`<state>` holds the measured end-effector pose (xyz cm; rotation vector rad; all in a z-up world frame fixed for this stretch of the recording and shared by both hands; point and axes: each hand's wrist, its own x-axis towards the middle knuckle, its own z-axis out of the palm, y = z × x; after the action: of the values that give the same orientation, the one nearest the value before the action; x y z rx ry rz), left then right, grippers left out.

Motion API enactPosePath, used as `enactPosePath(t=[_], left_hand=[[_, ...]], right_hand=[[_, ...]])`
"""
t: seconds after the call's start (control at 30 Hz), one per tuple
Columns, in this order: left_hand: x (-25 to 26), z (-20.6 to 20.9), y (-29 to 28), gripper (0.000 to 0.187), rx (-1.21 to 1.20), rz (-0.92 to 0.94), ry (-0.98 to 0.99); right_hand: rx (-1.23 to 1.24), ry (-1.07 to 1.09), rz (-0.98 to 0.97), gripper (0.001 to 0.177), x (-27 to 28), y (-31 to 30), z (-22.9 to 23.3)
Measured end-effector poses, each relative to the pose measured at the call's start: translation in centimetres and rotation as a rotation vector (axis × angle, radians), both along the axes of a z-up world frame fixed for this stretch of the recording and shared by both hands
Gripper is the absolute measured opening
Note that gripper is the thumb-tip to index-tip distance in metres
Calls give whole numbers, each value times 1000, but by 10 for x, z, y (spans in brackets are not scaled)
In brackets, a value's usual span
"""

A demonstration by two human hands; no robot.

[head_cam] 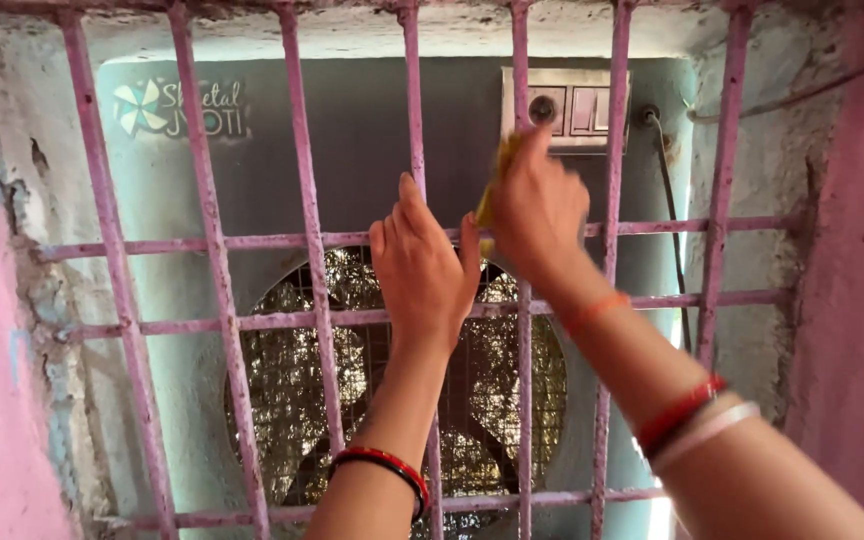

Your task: The person wipes the pink metal window grille and surrounding wall with a yellow cloth. They systematically clean the vertical and horizontal bars, the area around a wall-mounted switchboard, and the adjacent pink wall surface.

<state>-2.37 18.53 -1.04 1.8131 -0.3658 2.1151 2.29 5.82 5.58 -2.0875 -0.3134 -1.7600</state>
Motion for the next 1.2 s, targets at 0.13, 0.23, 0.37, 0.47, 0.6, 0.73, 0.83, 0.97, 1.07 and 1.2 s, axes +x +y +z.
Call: enactPosePath(t=[0.13, 0.23, 0.37, 0.47, 0.6, 0.73, 0.83, 0.97, 1.07, 1.2], left_hand=[[0, -3, 2, 67, 0, -9, -14], [2, 1, 3, 67, 14, 8, 7], [2, -2, 1, 68, 9, 30, 56], [-1, -2, 3, 70, 7, 33, 48], [-5, 3, 2, 72, 14, 51, -24], [-5, -2, 1, 71, 2, 18, 133], [-6, 1, 1, 71, 0, 69, 11], [-1, 0, 1, 71, -3, 20, 25], [1, -1, 3, 68, -2, -19, 16], [2, -2, 3, 66, 8, -31, -25]], right_hand=[[-103, -249, 154, 51, 24, -3, 67], [-25, -264, 200, 41, 45, -3, 93], [0, -329, 300, 34, 54, -2, 88], [-23, -319, 246, 44, 35, -1, 59], [-36, -106, 73, 41, -2, -1, -20], [-181, -414, -19, 31, -18, -8, -61], [-174, -292, -59, 29, -20, -9, -55], [-101, -105, -68, 43, 0, -5, -21], [-80, -327, -22, 36, 26, -1, 38], [-7, -373, 90, 36, 55, -4, 96]])
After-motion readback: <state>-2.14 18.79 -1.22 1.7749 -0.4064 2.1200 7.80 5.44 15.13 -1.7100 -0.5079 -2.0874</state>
